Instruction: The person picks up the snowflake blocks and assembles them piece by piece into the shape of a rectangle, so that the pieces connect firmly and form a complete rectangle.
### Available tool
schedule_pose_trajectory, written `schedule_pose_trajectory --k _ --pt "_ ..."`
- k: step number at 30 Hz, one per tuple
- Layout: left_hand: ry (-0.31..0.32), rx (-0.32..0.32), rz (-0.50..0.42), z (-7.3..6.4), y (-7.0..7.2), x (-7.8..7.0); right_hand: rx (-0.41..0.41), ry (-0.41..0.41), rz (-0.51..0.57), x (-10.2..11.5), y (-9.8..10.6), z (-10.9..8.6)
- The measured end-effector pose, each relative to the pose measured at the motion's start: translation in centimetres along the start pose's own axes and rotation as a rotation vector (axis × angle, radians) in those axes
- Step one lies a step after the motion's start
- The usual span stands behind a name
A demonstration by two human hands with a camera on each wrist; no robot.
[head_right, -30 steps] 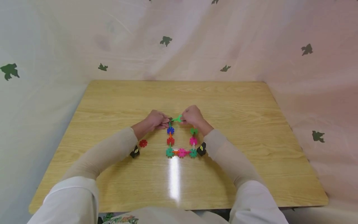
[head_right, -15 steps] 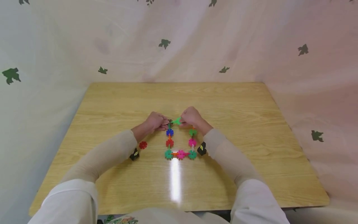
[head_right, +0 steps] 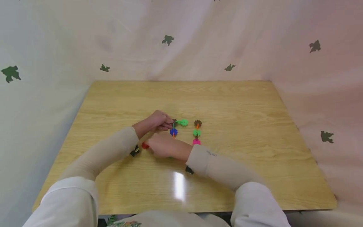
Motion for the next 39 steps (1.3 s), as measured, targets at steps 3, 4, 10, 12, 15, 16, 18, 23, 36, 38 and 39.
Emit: schedule_pose_trajectory --k 3,4,10,12,15,16,18,23,36,38,39 --pt "0.035 0.026 -0.064 0.0 -0.3 0.2 -0.024 -0.017 -0.009 0.7 -1.0 1.1" --pt "0.034 0.024 -0.071 -0.1 -0.3 0.2 -0.035 -0.038 0.001 0.6 -1.1 1.3" --pt "0.030 0.001 -0.060 -0.3 0.2 0.2 -0.041 -0.061 0.024 0.8 -1.5 2.2" --pt "0.031 0.002 -0.056 -0.3 0.3 0.2 -0.016 -0.057 0.016 1.2 -1.8 2.2" --pt "0.036 0.015 -0.046 -0.2 0.2 0.1 0.030 -0.047 -0.022 2.0 -2.4 2.1" --pt "0.037 0.019 -0.046 -0.1 0.1 0.1 0.041 -0.046 -0.036 2.3 -2.5 2.1" --pt "0.041 0.022 -0.046 -0.1 0.1 0.1 0.054 -0.051 -0.075 2.6 -2.7 2.1" --pt "0.045 0.010 -0.033 -0.1 -0.2 0.1 0.081 -0.070 -0.031 2.3 -3.2 1.9" --pt "-0.063 -0.034 0.011 -0.4 -0.3 -0.2 -0.317 -0.400 0.461 -11.0 6.1 -6.6" --pt "-0.040 -0.019 -0.021 -0.3 -0.4 0.1 -0.337 -0.458 0.412 -13.5 6.3 -7.8" --pt "-0.037 -0.014 -0.026 -0.3 -0.3 0.3 -0.332 -0.487 0.397 -14.4 6.1 -8.2"
Point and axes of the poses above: each hand's wrist, its own z-axis towards the middle knuckle, its own y-axis out of the back of the hand, x = y × z, the point moved 8 cm from there along z, towards the middle knuckle, and after that the axes turned 4 degrees about x, right-handed, at the moved point
